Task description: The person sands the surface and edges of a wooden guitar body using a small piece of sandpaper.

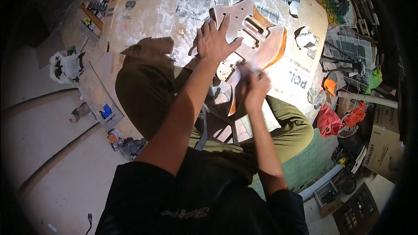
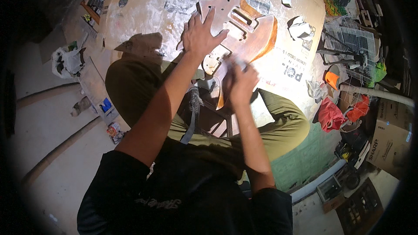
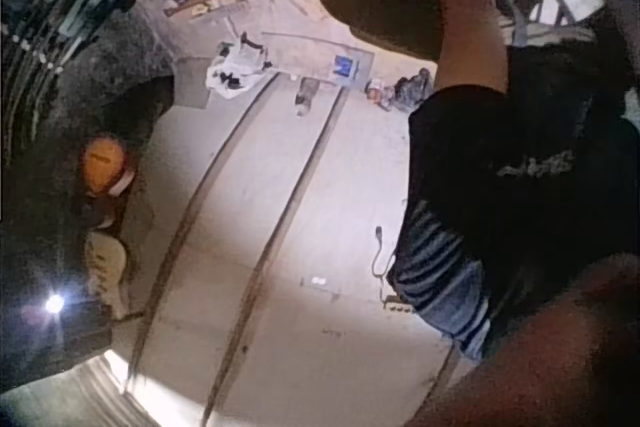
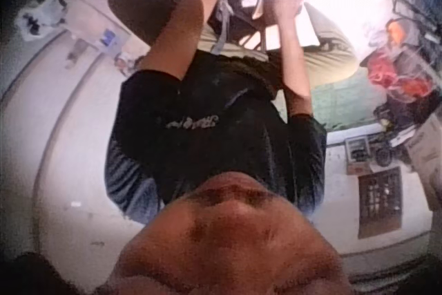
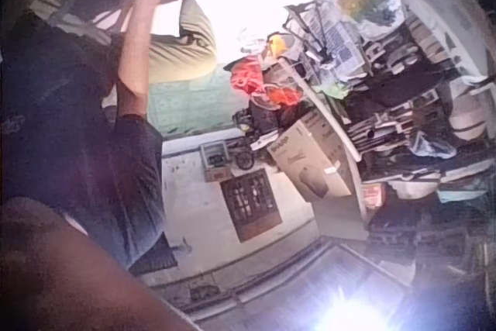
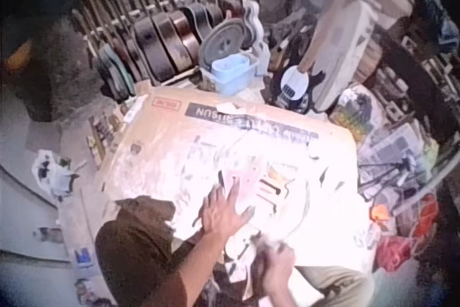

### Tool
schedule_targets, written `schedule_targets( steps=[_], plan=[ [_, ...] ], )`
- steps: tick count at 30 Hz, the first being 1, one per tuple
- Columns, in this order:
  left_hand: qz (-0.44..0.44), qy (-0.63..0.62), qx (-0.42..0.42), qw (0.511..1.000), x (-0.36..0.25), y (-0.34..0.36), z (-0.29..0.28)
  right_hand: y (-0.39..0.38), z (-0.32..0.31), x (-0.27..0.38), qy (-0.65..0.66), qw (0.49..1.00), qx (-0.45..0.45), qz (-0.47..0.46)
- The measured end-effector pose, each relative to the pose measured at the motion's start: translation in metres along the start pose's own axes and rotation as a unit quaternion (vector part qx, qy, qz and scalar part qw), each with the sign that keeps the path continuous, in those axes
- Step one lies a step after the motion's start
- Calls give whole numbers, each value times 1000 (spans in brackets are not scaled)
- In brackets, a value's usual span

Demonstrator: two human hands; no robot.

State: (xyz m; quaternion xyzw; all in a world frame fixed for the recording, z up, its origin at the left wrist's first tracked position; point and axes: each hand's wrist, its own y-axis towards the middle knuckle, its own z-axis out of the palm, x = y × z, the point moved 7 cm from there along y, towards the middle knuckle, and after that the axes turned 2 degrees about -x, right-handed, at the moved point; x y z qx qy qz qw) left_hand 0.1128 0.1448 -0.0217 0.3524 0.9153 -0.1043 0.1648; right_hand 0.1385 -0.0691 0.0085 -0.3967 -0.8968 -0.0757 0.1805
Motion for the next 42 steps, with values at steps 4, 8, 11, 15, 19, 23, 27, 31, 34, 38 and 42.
schedule_targets(
  steps=[4,8,11,15,19,23,27,31,34,38,42],
  plan=[
    [5,-1,-8,1000,2,1,0,11,-5,-4,21,996,-52,71],
    [-4,-16,15,1000,3,3,5,-47,10,41,16,998,17,-56],
    [-2,-12,-3,1000,3,-1,5,-7,0,7,-12,1000,13,-22],
    [14,15,-38,999,0,-3,-3,11,2,-11,65,990,-50,115],
    [8,16,-28,999,1,0,-4,-49,9,43,38,998,35,-29],
    [12,16,-42,999,1,1,-2,-3,-2,10,0,999,-26,-35],
    [12,11,22,1000,-1,0,-3,13,-11,11,1,998,-68,18],
    [15,7,39,999,-2,-1,-2,-48,7,38,19,999,24,-44],
    [22,12,46,999,0,1,-6,-20,5,13,-8,996,59,-68],
    [55,8,103,993,1,2,-1,34,-32,0,25,996,-89,11],
    [35,13,131,991,1,4,3,-48,13,31,-20,999,27,-40]
  ],
)
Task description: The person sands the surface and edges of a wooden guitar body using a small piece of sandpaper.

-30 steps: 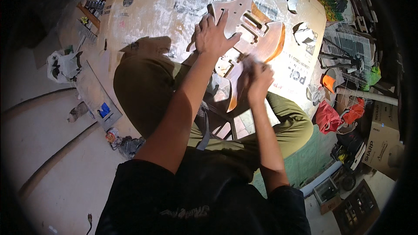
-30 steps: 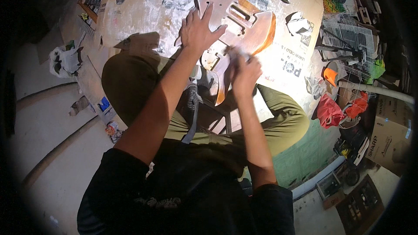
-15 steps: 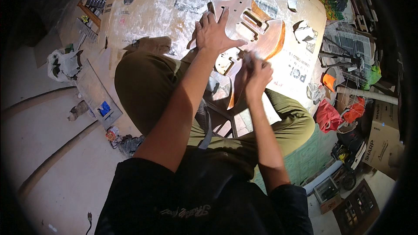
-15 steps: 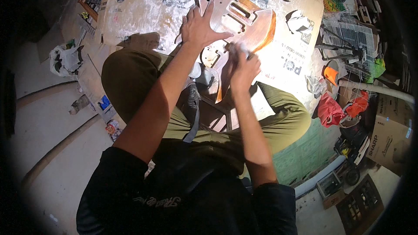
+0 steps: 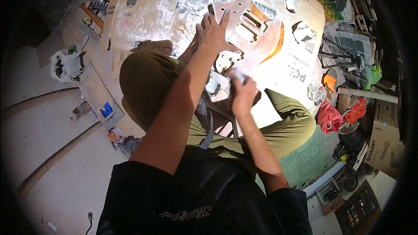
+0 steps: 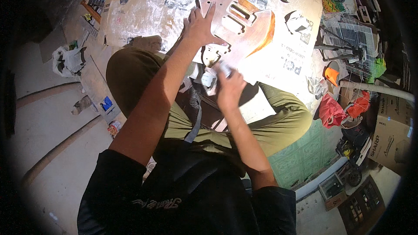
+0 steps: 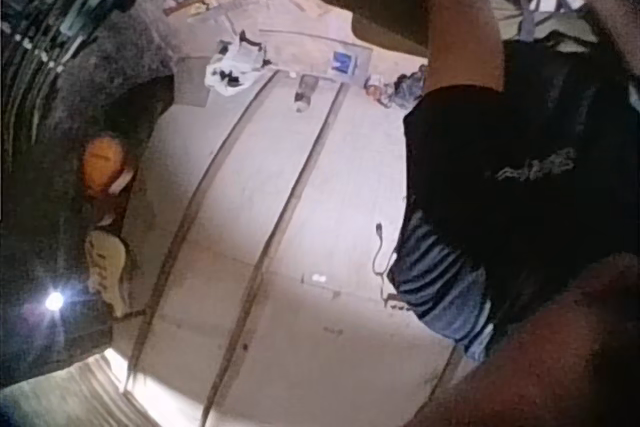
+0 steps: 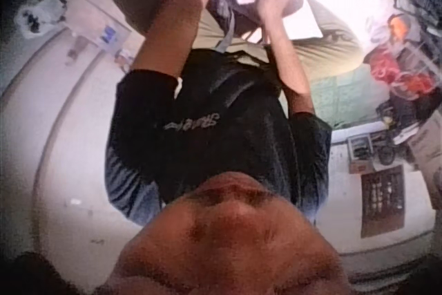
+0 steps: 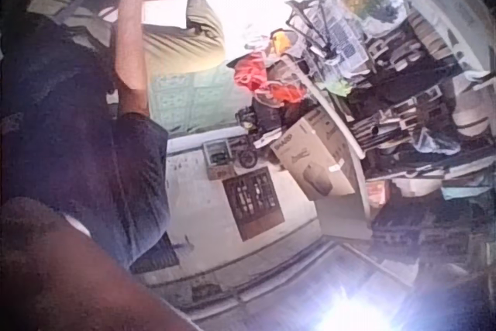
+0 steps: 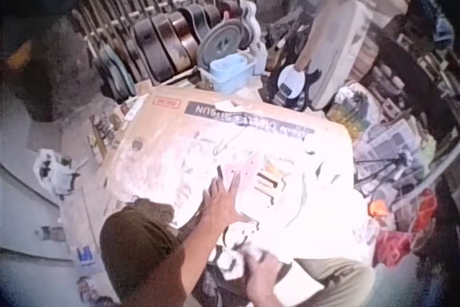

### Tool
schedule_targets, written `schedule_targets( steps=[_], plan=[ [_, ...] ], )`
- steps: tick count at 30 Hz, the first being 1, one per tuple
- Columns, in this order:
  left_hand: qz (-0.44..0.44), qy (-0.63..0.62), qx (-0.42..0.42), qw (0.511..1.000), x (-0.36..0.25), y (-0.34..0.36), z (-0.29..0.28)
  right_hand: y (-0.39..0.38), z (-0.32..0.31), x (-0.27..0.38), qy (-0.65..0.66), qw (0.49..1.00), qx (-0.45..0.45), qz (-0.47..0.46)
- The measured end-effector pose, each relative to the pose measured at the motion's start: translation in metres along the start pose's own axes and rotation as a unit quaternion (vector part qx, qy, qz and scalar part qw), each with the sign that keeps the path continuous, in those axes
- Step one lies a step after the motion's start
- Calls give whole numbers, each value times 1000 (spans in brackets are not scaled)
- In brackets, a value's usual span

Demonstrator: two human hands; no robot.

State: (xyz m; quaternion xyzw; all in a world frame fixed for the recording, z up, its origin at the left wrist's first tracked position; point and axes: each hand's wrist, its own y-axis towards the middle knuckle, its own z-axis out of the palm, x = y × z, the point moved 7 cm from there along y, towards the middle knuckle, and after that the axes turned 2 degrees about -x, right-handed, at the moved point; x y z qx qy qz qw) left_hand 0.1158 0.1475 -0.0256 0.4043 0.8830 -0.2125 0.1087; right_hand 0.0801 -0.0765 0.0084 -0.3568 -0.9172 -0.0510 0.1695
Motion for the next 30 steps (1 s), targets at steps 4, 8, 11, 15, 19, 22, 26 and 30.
schedule_targets(
  steps=[4,8,11,15,19,22,26,30],
  plan=[
    [6,21,24,999,0,1,4,14,-16,-1,36,998,36,-38],
    [-3,26,46,999,2,2,6,36,-20,-11,57,997,-23,44],
    [-10,-9,41,999,2,1,0,-20,-6,-10,47,999,-5,-23],
    [-16,2,35,999,0,3,-3,-8,-9,1,43,999,-17,-24],
    [-16,-2,40,999,1,2,4,35,-11,16,65,998,4,-24],
    [-16,-15,43,999,2,4,1,-17,-8,-10,57,997,-2,-45],
    [-20,-13,45,999,1,0,-2,-16,-9,-5,72,997,-19,-11],
    [-17,-20,36,999,0,3,6,36,-9,14,77,997,-1,18]
  ],
)
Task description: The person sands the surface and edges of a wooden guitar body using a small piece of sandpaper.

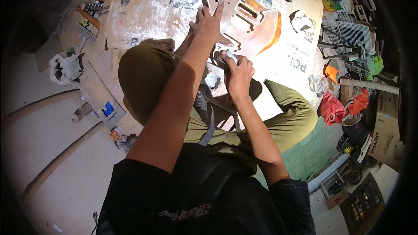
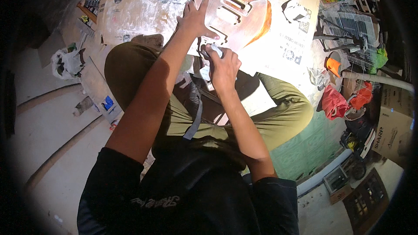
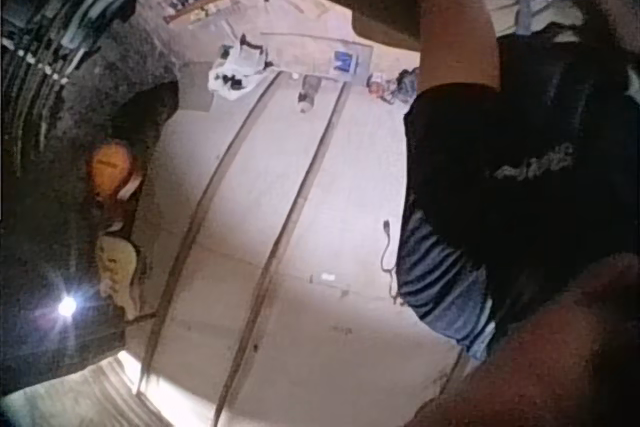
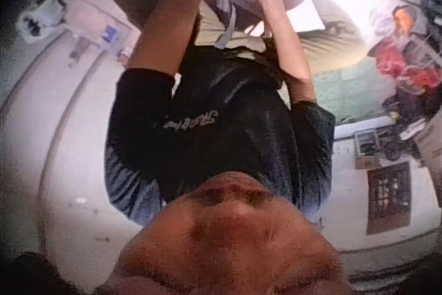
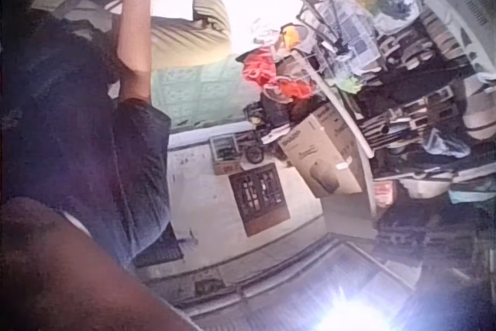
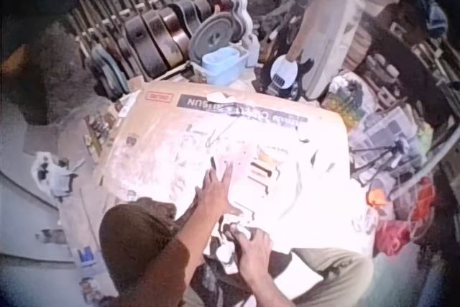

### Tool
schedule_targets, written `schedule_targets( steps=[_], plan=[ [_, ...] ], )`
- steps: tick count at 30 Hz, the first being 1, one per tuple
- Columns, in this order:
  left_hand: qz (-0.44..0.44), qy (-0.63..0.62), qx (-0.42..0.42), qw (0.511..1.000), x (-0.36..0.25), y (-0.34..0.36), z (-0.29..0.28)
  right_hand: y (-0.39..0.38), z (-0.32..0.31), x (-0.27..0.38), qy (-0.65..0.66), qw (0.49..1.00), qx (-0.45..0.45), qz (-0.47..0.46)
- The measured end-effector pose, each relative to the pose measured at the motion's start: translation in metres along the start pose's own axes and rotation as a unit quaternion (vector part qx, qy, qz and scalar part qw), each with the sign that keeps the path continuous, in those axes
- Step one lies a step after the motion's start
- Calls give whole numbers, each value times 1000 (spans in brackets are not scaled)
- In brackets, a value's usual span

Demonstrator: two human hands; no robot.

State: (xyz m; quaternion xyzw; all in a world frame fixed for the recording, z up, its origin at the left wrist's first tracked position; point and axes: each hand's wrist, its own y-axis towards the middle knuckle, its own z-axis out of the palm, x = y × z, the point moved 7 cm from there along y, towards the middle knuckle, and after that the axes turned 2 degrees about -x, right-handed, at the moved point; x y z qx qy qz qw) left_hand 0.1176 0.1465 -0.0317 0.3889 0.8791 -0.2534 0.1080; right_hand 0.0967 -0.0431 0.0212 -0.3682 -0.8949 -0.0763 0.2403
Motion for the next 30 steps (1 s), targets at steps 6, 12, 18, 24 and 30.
schedule_targets(
  steps=[6,12,18,24,30],
  plan=[
    [-7,3,2,1000,5,-2,-8,-69,-8,-31,7,1000,6,-11],
    [-1,5,12,1000,-4,-2,-3,2,-5,-2,15,1000,-11,-14],
    [1,-5,-4,1000,2,-5,-10,-70,-9,-34,-2,1000,15,-9],
    [-1,-11,2,1000,-2,-1,-5,-3,-5,-3,29,999,-19,-12],
    [8,-14,-21,1000,4,-4,-9,-75,-13,-33,4,1000,4,-6]
  ],
)
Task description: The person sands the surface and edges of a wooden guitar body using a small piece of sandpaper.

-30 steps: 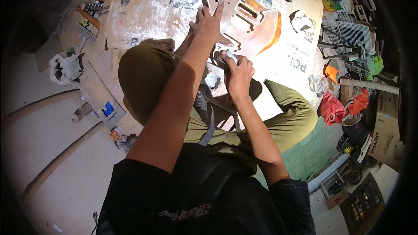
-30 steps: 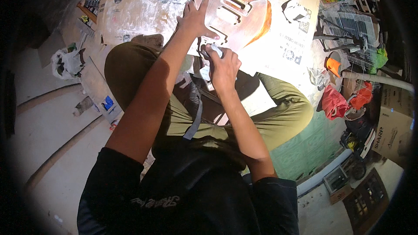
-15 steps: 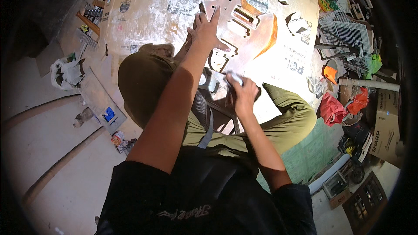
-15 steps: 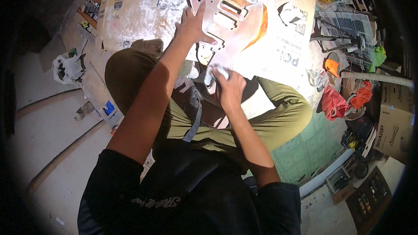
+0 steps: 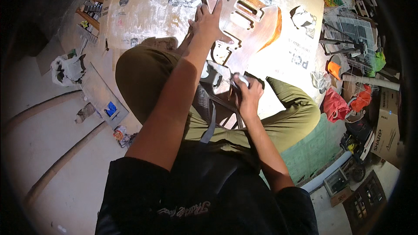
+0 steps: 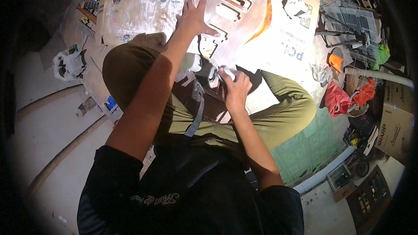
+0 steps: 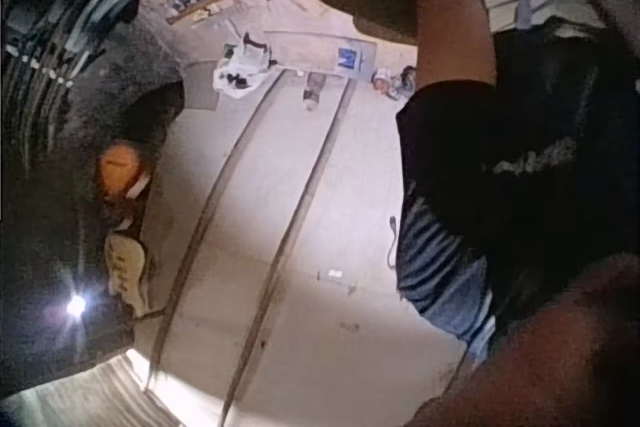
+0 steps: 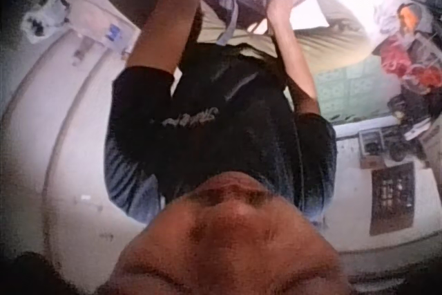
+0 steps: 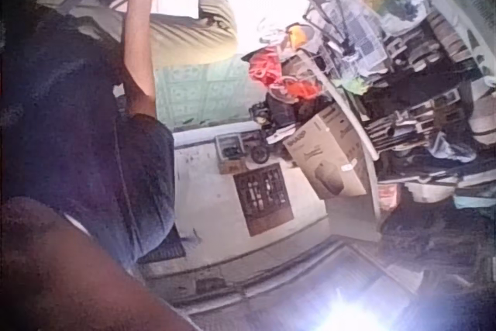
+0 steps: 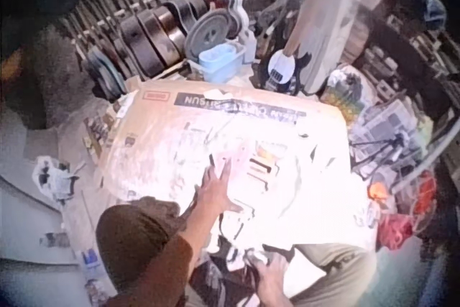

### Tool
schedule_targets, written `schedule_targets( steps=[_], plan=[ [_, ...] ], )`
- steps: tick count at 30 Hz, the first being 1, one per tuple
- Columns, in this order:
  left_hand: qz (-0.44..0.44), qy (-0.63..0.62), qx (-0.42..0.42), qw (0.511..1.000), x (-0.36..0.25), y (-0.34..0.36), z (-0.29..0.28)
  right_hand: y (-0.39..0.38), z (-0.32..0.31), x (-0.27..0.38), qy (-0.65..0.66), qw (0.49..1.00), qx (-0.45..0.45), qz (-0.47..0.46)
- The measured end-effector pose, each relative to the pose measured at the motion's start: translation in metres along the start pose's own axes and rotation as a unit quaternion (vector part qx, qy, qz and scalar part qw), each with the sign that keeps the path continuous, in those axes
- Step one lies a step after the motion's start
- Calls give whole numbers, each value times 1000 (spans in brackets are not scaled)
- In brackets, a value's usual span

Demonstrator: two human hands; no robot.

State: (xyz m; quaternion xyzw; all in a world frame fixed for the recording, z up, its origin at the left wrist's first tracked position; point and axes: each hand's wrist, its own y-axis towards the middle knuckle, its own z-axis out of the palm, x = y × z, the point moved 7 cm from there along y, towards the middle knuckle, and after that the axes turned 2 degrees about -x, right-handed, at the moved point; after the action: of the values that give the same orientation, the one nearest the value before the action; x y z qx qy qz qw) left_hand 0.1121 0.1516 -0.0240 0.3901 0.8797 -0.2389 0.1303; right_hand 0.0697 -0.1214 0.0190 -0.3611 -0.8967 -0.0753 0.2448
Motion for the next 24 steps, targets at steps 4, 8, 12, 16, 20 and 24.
schedule_targets(
  steps=[4,8,12,16,20,24],
  plan=[
    [2,-4,7,1000,-5,3,5,69,9,26,32,999,-34,3],
    [4,-12,15,1000,-2,2,4,47,7,18,16,1000,-3,4],
    [-10,-1,9,1000,0,1,-1,9,8,5,6,1000,8,6],
    [-15,-4,19,1000,-5,3,4,70,9,30,19,1000,-3,8],
    [-17,-3,22,1000,-4,4,3,32,5,15,20,999,-18,-36],
    [-33,4,26,999,0,3,0,4,6,6,-18,1000,12,-12]
  ],
)
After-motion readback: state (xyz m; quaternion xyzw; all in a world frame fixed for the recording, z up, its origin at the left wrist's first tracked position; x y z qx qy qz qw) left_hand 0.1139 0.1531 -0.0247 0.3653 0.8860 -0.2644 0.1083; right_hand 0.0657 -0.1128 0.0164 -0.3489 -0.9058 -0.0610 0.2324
